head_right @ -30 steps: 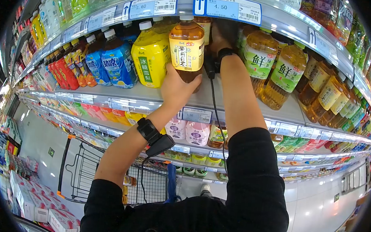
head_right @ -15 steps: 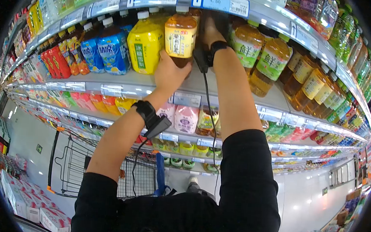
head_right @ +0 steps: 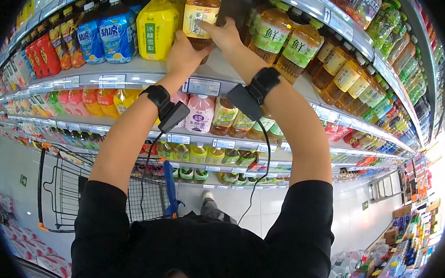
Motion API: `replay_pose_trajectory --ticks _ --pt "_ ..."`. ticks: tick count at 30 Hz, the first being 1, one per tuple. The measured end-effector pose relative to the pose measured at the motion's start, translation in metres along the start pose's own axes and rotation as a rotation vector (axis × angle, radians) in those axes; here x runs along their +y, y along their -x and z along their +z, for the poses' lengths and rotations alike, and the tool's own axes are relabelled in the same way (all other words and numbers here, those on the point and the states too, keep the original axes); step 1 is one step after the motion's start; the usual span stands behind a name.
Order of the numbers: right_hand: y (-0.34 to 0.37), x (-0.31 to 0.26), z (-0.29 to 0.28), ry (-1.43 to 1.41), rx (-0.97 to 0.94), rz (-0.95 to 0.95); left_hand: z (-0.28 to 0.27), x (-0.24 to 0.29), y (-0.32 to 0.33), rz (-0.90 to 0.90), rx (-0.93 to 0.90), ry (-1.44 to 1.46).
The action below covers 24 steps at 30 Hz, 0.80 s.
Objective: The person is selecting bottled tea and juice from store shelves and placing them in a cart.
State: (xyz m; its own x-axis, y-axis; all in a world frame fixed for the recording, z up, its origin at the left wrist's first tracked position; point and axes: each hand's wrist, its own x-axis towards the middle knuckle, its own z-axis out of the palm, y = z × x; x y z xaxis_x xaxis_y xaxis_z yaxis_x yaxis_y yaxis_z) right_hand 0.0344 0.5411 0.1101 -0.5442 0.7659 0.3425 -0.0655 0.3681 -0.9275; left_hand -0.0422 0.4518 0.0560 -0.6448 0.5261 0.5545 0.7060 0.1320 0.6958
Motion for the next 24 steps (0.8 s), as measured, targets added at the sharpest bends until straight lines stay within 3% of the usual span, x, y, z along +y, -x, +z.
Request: replay_pose_trajectory --ticks 5,14,17,20,21,24 --pt "-0.034 0.025 0.011 -0.026 -0.146 -0.024 0.01 -0.009 -0.003 0.045 0.055 -0.057" --pt "-0.083 0.051 0.023 0.007 -0.009 -0.012 0.022 -0.015 -0.008 0.063 0.041 -0.172" --pt "-0.081 0.05 0.019 -0.047 -0.101 -0.017 0.024 -0.02 -0.009 0.077 0.034 -0.183" --pt "-0.042 0.021 0.029 0.453 0.241 -0.09 0.022 -0.015 -0.011 0.047 -0.01 -0.146" --pt "-0.021 0.015 0.03 0.514 0.369 -0.372 0.016 -0.01 -0.008 0.004 -0.049 -0.129" --pt "0.086 -0.043 0.008 -0.152 -0.007 -0.758 0.018 -0.012 -0.01 -0.001 -0.038 -0.164"
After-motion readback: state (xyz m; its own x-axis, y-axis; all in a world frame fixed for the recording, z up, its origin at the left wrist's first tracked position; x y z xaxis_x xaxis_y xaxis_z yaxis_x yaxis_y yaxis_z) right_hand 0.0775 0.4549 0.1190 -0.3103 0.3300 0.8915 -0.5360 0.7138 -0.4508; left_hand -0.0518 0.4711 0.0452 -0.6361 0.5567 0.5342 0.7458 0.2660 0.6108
